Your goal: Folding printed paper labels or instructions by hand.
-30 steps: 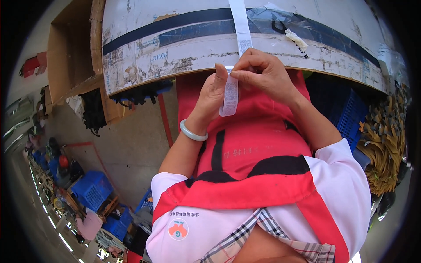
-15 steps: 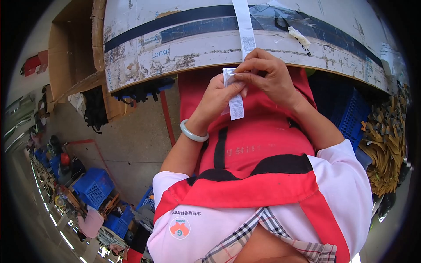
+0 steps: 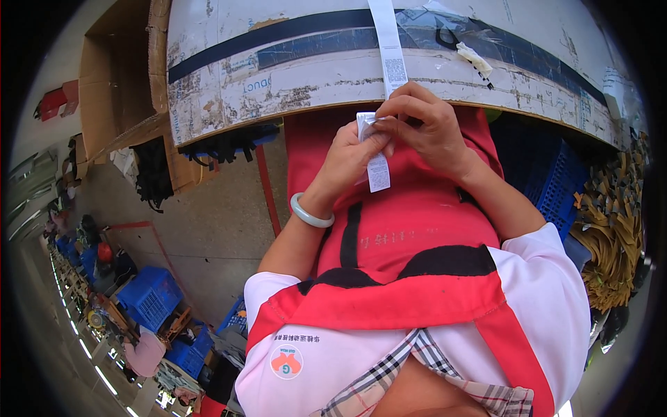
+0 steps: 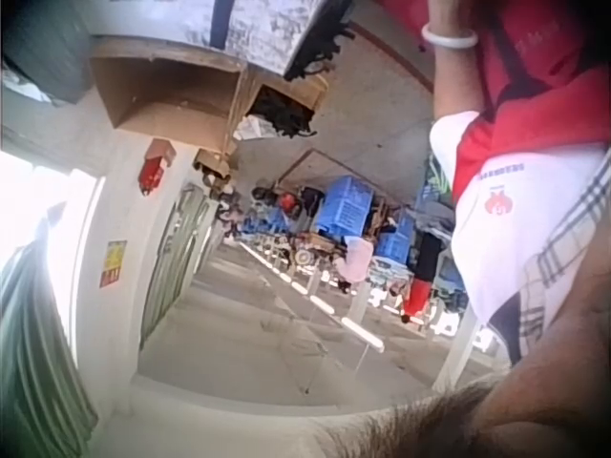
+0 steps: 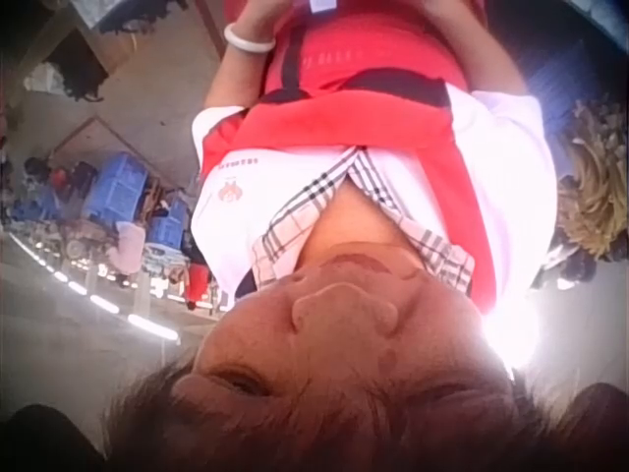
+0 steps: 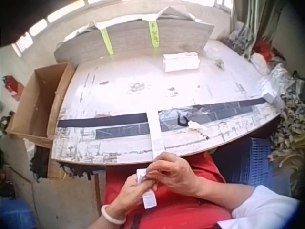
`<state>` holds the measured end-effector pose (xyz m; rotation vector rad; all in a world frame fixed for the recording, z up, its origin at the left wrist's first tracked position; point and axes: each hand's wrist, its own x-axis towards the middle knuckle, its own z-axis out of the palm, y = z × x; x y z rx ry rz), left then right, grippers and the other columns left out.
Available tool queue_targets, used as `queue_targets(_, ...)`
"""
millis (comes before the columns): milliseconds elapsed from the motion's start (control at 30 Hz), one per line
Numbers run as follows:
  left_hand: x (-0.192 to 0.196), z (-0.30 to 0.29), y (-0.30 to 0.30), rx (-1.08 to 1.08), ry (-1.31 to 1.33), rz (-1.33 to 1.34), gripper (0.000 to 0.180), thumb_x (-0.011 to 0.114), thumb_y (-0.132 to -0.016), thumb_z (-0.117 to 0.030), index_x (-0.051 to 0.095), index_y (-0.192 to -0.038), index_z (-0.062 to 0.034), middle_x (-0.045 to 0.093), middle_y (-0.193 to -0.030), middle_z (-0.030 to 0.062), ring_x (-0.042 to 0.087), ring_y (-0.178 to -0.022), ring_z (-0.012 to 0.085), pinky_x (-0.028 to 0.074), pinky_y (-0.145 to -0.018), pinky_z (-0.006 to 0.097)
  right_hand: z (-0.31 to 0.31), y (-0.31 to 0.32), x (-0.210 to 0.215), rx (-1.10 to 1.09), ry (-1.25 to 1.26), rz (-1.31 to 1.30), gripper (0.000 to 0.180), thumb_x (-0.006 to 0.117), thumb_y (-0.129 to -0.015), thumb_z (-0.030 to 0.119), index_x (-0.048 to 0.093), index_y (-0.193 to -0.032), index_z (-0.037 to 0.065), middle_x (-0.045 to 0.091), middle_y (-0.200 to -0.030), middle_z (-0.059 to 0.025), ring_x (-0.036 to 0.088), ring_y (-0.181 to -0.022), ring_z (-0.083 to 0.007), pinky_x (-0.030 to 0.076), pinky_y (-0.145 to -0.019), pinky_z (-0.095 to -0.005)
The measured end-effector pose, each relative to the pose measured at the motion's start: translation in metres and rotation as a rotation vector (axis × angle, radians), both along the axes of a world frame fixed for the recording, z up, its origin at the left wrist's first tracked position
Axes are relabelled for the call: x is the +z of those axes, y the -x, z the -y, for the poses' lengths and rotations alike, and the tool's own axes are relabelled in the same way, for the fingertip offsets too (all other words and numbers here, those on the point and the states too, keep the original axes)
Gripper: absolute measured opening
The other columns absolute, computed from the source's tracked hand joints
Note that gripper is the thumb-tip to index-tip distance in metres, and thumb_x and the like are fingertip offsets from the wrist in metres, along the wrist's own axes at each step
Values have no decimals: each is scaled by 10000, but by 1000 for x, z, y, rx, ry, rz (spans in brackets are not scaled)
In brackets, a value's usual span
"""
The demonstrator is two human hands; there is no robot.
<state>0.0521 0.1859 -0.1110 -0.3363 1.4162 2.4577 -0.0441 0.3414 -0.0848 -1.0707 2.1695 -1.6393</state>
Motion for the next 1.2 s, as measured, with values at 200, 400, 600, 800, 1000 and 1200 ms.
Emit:
queue_targets(200, 3, -1, -2, 6, 34, 2, 140, 578, -997, -191, 617, -998, -57, 632, -806, 7, 568, -688, 61, 442, -597, 209, -1, -1, -1, -5, -40, -79, 112, 745, -798, 48, 689, -891, 76, 616, -860, -53, 620, -793, -208, 496, -668, -305)
queue_targets(400, -1, -3, -2, 14, 62, -16, 148, 573, -1002, -192, 620, -992, -53, 629, -805, 3, 563, -688, 55, 434, -591, 209, 0, 0, 4, 13, -56, 47, 96, 741, -813, 59, 671, -877, 47, 614, -855, -64, 618, -737, -201, 494, -646, -301)
queue_targets(600, -5, -3, -4, -2, 154, -45, 154, 571, -1004, -193, 622, -989, -49, 626, -807, -1, 552, -686, 50, 430, -591, 207, -2, 6, 9, 109, -88, 252, 90, 724, -847, 55, 655, -877, 6, 583, -863, -66, 609, -698, -136, 480, -643, -256)
queue_targets(800, -7, -3, -4, -6, 152, -48, 164, 575, -1002, -203, 619, -962, -50, 622, -807, -7, 546, -687, 48, 426, -591, 205, -4, 9, 8, 126, -134, 325, 73, 701, -865, 44, 648, -868, -6, 581, -873, -49, 611, -708, -111, 482, -658, -245)
queue_targets(1000, -7, 0, -5, -84, 132, 33, 190, 559, -1011, -224, 608, -942, -54, 605, -789, -6, 559, -699, 60, 430, -593, 205, -8, 9, 7, 116, -129, 385, 89, 715, -865, 67, 648, -870, 9, 588, -875, -36, 603, -752, -106, 483, -683, -246)
queue_targets(1200, 5, -5, -5, -67, 97, 49, 214, 527, -1027, -238, 566, -915, -60, 483, -719, -39, 431, -620, 37, 339, -533, 197, -12, 13, 14, 195, -164, 314, 101, 742, -849, 96, 664, -869, 35, 544, -870, 0, 529, -769, -76, 430, -674, -220)
